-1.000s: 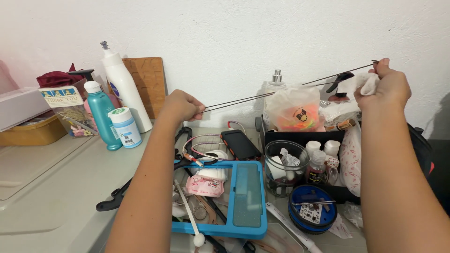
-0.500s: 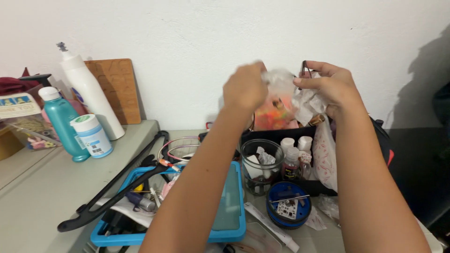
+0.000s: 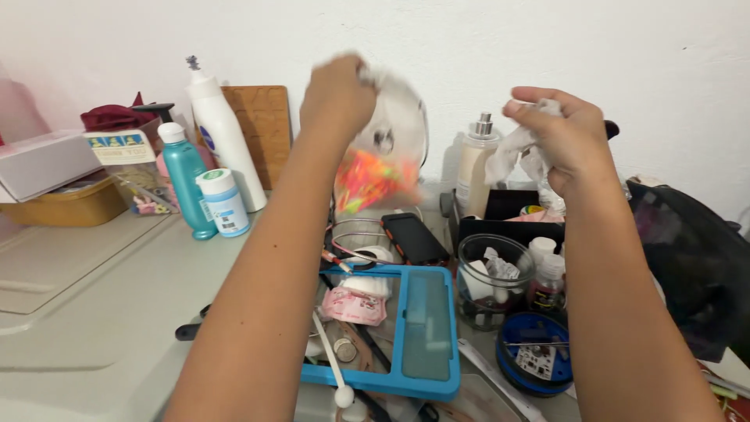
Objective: The person wipes various household items with a white cloth, including a small container, a gift box, a cardboard piece, an ice cream tub, and a white box. They place the cleaned items on a countertop or into a bag.
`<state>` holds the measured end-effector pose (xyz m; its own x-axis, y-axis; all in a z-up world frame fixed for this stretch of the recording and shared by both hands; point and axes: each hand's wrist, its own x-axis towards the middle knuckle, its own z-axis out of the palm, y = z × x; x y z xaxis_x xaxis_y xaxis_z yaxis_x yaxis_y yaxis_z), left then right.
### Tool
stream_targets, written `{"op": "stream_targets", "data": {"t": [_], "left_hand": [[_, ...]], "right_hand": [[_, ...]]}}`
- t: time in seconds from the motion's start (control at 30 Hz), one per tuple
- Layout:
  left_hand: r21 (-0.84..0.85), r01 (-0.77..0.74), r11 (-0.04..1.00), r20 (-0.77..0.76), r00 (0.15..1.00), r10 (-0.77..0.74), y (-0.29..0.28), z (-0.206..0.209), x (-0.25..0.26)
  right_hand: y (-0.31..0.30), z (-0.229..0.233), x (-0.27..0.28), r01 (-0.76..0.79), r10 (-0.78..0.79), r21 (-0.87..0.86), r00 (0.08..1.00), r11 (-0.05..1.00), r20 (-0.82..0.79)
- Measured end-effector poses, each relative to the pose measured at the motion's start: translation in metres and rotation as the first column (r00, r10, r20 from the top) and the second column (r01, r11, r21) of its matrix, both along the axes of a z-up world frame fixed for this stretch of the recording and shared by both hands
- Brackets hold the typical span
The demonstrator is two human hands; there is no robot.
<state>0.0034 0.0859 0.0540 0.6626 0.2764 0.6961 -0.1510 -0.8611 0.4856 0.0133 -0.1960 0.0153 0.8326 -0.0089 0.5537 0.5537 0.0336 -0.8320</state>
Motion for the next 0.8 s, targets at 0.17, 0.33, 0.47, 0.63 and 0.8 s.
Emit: {"op": "stream_targets", "data": {"t": [0.17, 0.33, 0.47, 0.63, 0.8], "left_hand": [[0.312, -0.011, 0.95, -0.484, 0.859, 0.169, 0.001, -0.064, -0.009], [0.366, 0.205, 0.908, -0.513, 0.858, 0.013, -0.045, -0.074, 0.007], [0.084, 0.197, 0.977, -0.359, 0.92, -0.154, -0.102, -0.09, 0.031], [-0.141, 0.296, 0.945, -0.281, 0.903, -0.325, -0.132, -0.12, 0.048], [-0.472, 0.433, 0.768, 0.005, 0.872, -0.489, -0.13, -0.114, 0.051]], "right_hand": [[-0.01, -0.013, 0.025, 0.062, -0.053, 0.228, 0.998, 0.972, -0.043], [-0.042, -0.025, 0.054, 0.072, -0.108, 0.507, 0.993, 0.859, 0.043], [-0.06, -0.038, 0.059, -0.041, 0.016, 0.578, 0.999, 0.815, 0.049], [-0.072, -0.042, 0.046, 0.068, -0.068, 0.519, 0.998, 0.852, -0.019], [-0.08, -0.037, 0.024, 0.003, -0.027, 0.57, 0.999, 0.822, 0.034]]}}
